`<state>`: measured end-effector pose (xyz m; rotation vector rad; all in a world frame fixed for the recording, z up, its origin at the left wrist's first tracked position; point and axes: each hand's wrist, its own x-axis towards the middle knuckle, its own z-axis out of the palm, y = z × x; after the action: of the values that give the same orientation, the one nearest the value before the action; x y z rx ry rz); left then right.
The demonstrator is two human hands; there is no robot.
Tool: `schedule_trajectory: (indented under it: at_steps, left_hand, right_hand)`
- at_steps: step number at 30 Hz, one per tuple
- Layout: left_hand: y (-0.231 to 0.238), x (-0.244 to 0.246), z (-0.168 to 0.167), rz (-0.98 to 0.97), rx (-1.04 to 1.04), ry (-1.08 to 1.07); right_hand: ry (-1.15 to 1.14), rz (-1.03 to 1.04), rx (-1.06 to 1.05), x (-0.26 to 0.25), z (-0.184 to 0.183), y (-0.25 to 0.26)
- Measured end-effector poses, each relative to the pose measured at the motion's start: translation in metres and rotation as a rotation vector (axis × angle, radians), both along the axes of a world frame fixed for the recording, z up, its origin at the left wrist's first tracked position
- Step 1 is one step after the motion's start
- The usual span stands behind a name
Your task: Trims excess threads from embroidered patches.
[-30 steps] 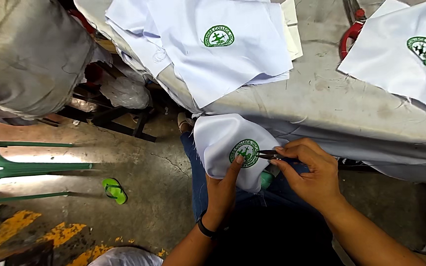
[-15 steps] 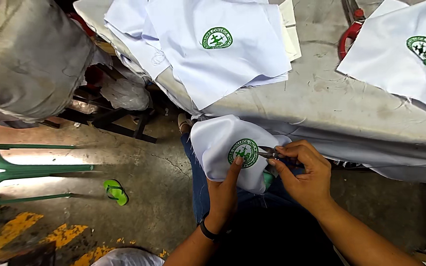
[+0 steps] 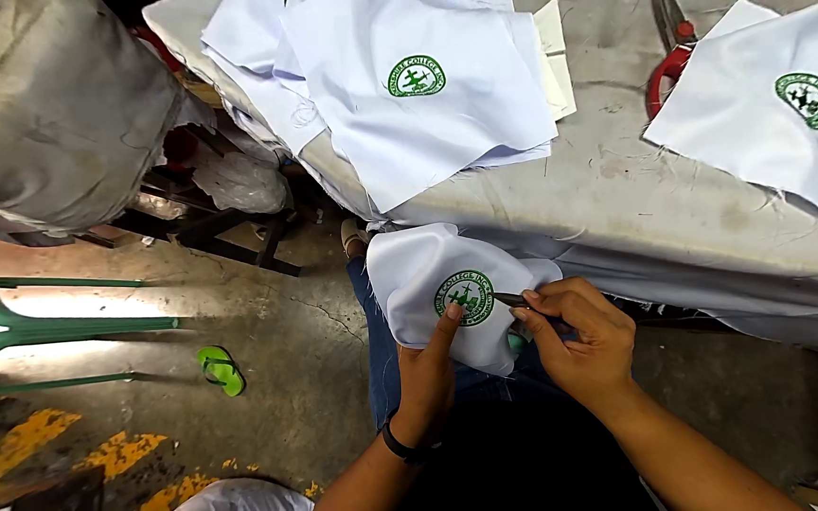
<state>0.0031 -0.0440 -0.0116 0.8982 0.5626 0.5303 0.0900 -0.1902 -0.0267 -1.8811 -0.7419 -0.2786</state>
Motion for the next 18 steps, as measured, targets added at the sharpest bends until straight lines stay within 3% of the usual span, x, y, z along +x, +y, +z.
schedule_trajectory:
  at_steps: [6,12,18]
  left_hand:
    - [-0.001,0.002,0.001,0.026,0.021,0.009]
    - [-0.002,0.003,0.001,0.057,0.047,-0.013]
    - [-0.006,0.003,-0.002,0.090,0.108,-0.038]
  right_hand:
    - [-0.045,0.020,-0.098,-0.006,0.006,-0.002]
    - [0.143,0.088,0.002,-0.007,0.012,-0.007]
    - [0.172,0.069,0.014,-0.007,0.012,-0.003]
